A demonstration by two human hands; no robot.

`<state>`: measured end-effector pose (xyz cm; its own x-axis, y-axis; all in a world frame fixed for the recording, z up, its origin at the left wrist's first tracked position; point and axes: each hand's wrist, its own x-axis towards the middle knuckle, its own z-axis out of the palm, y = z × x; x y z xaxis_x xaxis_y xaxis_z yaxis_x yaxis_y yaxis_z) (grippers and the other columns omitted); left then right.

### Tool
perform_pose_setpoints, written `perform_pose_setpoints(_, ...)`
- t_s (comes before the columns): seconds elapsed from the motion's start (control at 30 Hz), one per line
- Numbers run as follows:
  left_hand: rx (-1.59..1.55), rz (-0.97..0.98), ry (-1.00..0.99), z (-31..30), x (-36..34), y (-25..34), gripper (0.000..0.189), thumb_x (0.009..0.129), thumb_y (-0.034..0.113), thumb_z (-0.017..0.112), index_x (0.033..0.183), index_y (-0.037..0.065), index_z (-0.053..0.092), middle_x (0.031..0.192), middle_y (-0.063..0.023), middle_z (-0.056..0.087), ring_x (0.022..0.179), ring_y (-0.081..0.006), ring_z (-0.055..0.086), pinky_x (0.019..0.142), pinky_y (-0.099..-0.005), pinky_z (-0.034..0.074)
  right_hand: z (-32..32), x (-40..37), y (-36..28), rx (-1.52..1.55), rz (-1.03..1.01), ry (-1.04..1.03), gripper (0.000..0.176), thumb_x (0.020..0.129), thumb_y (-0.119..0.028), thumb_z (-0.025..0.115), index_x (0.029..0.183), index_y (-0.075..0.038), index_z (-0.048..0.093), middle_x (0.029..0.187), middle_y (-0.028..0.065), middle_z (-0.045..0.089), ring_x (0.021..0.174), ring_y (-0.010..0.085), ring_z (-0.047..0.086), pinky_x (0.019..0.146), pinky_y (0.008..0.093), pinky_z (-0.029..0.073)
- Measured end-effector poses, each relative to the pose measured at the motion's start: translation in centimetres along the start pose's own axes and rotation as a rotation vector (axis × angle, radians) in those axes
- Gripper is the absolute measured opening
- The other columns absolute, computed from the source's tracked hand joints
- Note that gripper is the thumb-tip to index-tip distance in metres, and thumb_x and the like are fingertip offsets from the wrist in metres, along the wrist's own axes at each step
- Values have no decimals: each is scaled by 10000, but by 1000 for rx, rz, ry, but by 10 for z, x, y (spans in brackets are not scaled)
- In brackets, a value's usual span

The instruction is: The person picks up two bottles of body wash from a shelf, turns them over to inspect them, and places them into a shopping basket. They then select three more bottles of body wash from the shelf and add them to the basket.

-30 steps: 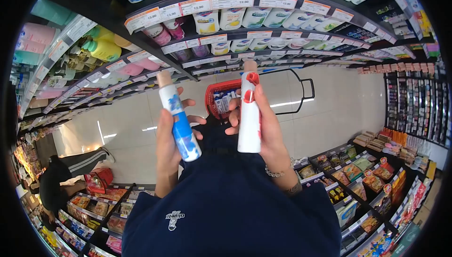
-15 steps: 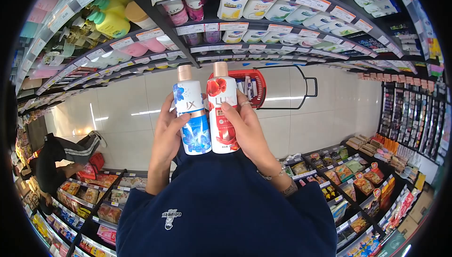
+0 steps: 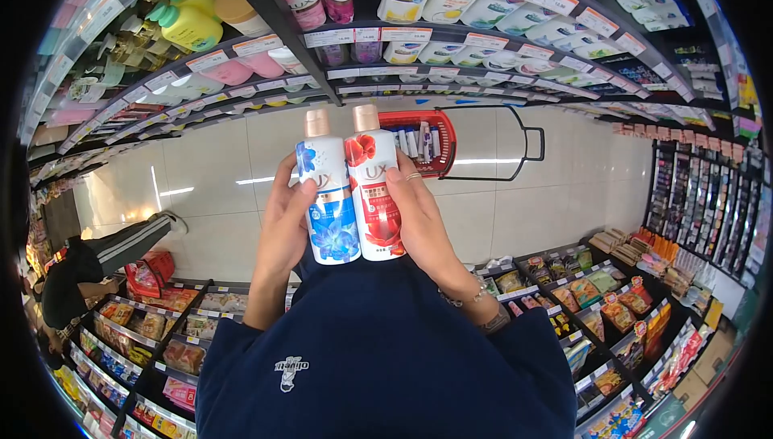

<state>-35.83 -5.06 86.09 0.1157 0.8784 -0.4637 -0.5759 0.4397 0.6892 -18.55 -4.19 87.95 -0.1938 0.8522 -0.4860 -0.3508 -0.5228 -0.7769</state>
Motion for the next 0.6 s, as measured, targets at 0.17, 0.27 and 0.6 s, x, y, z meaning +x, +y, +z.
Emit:
perform_pose_setpoints(0.17, 223, 18, 47, 3, 19, -29, 643, 739, 54, 760, 1250, 5, 374, 1041, -114, 602, 926, -172, 613, 798, -319, 516, -15, 10, 16, -546, -193, 63, 508, 982, -247, 409, 1391, 25, 282, 1270, 208, 478, 1163, 226, 487, 977, 312, 365)
perform_pose_setpoints(0.27, 193, -82, 83, -6, 35, -55, 579, 734, 28, 752, 1205, 2, 418, 1011, -103, 609, 915, -169, 614, 798, -323, 519, -32, 25, 43, -582, -303, 9, 521, 966, -248, 419, 1379, 37, 279, 1263, 263, 461, 1139, 320, 512, 971, 355, 374)
perform_pose_setpoints(0.6, 151, -385, 26, -45, 90, -178, 428, 850, 124, 656, 1226, 40, 468, 1100, -77, 598, 982, -189, 608, 850, -335, 507, -139, 72, 151, -894, -251, 14, 476, 974, -286, 347, 1293, 63, 400, 1258, 341, 436, 1045, 457, 478, 944, 446, 392)
